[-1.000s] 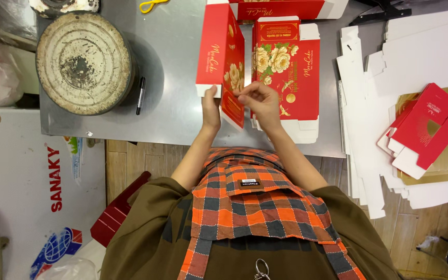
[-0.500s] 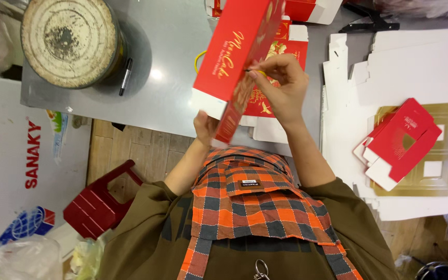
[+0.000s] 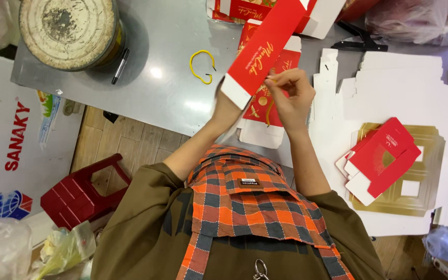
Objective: The person assembles red rectangular boxes by folding the cardboard flaps and securing them with yellow elastic bands. They repeatedly pick up flat-packed boxes, fold them into shape, and tie the bands around the center to hold the structure together.
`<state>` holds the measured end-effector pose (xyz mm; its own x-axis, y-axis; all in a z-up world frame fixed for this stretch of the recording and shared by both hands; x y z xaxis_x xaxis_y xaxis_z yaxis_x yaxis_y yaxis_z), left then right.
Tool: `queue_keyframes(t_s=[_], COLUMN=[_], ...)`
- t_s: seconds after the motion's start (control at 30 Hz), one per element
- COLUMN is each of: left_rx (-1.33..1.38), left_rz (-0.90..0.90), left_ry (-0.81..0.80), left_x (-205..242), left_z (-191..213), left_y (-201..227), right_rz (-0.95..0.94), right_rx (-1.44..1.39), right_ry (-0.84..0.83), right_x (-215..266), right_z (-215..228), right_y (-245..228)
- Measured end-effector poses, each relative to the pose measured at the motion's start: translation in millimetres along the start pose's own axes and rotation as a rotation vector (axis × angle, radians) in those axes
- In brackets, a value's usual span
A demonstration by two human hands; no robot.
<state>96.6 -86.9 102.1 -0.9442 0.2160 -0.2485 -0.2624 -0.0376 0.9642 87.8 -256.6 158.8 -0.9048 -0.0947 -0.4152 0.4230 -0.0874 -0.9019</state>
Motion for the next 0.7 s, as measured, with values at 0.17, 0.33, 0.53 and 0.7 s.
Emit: queue_keyframes(t_s=[0.17, 0.33, 0.53, 0.7], left_rx=[0.011, -0.124, -0.232, 0.635], left_rz=[0.175, 0.204, 0.261, 0.367], left_ry=[0.028, -0.030, -0.080, -0.269], left_x=[-14, -13, -28, -24], left_z=[-16, -27, -29, -18], left_y=[0, 0, -27, -42], right_rz=[-0.098, -0.165, -0.153, -0.199], right_rx=[-0.226, -0.234, -0.021, -0.392], right_ry=[0.066, 0.090, 0.004, -0.043], right_x=[8, 19, 25, 28], right_z=[7, 14, 20, 23], right_y=[46, 73, 77, 78])
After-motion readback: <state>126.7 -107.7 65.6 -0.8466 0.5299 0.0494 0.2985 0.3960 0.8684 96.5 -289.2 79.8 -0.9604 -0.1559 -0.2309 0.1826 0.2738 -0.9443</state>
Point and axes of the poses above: each hand's wrist, its own x-axis away from the middle knuckle, its own z-axis out of the back of the hand, y = z × x, the point moved 7 cm from there along -x, towards the middle knuckle, and after that the axes turned 7 degrees about -y, right-handed, at the moved point
